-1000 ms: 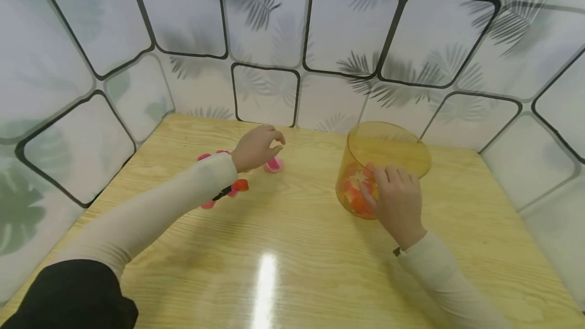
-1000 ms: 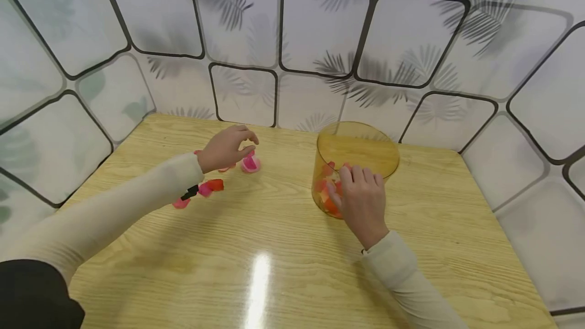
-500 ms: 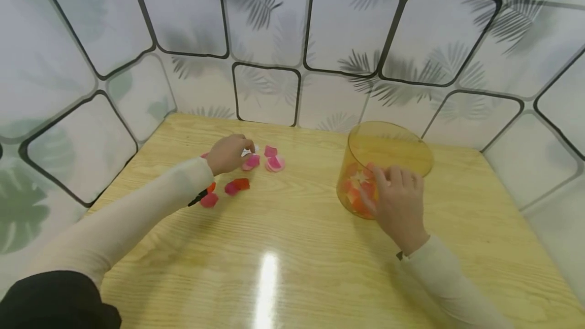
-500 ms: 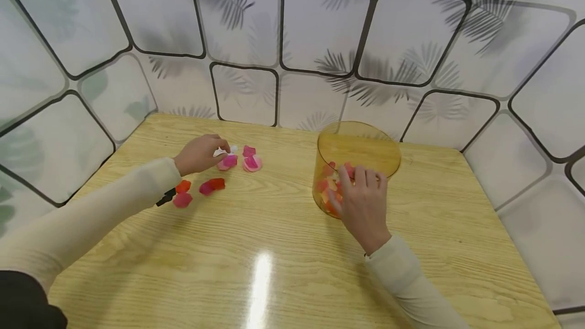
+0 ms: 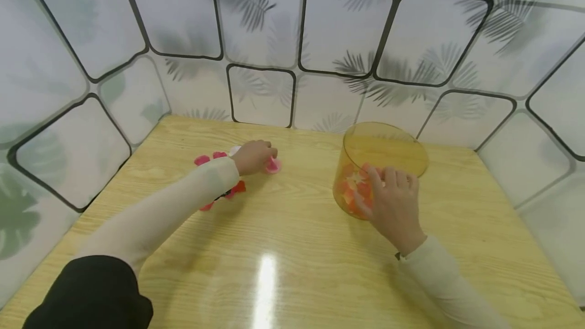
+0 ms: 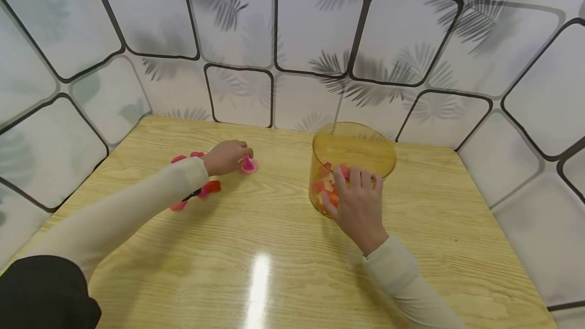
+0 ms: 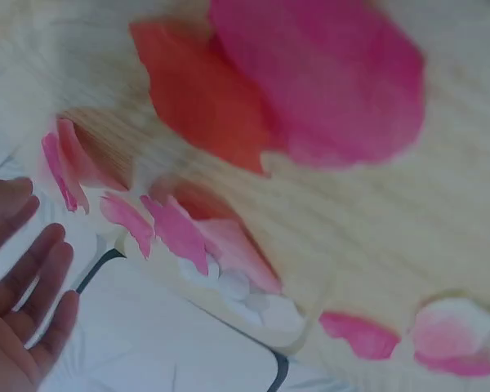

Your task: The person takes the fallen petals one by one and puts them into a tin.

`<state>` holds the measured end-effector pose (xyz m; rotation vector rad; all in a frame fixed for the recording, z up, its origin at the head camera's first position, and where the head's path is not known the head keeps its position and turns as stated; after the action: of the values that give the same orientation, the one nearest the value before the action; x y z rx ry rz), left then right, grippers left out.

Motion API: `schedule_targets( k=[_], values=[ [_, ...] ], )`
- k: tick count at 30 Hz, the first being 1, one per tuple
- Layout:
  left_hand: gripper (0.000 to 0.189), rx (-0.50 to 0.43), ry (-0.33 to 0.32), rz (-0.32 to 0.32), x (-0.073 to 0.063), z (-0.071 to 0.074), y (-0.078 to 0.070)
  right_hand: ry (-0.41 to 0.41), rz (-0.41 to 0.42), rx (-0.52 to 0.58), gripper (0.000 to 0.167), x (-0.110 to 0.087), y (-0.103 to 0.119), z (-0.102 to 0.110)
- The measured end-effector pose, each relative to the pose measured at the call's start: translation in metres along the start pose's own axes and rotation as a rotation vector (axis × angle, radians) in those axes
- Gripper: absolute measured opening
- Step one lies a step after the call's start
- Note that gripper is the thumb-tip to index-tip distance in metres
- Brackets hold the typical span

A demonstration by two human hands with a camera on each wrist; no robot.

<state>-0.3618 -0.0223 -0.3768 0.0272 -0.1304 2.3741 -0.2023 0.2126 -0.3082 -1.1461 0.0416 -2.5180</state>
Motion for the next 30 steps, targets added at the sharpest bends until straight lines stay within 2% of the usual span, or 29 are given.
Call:
schedule_targets(
  k=[3,6,13,20,24,30],
  values=[
    [0.02,0.117,0.036,-0.084,0.006,-0.005,-0.006,0.0,0.007,-0.005,0.048,0.0,0.001,0.0],
    [0.022,0.189,0.064,-0.116,0.01,-0.01,-0.007,-0.011,0.01,-0.007,0.048,0.0,0.002,0.0],
    [0.023,0.186,0.069,-0.088,0.019,-0.017,-0.002,-0.029,0.014,-0.021,0.048,-0.002,0.002,-0.001],
    [0.017,0.203,0.066,-0.087,0.022,-0.024,0.002,-0.007,0.018,-0.032,0.05,-0.001,0.003,0.0],
    [0.014,0.192,0.065,-0.075,0.023,-0.018,0.0,-0.005,0.014,-0.024,0.049,-0.001,0.003,0.0],
    [0.007,0.156,0.086,-0.028,0.02,0.0,-0.004,-0.017,0.017,-0.029,0.048,0.0,0.002,0.0]
  ],
)
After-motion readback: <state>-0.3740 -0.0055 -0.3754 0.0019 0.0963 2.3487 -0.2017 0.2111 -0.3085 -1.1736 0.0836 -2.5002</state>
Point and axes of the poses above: each hand's wrist, its own x-axis towards the middle knuckle, its own z-axis out of the back of the hand, y = z × x, the point moved 8 cm from there along x, towards the middle knuckle, and after that the axes turned 4 degrees about -x, right-handed, at the moved point
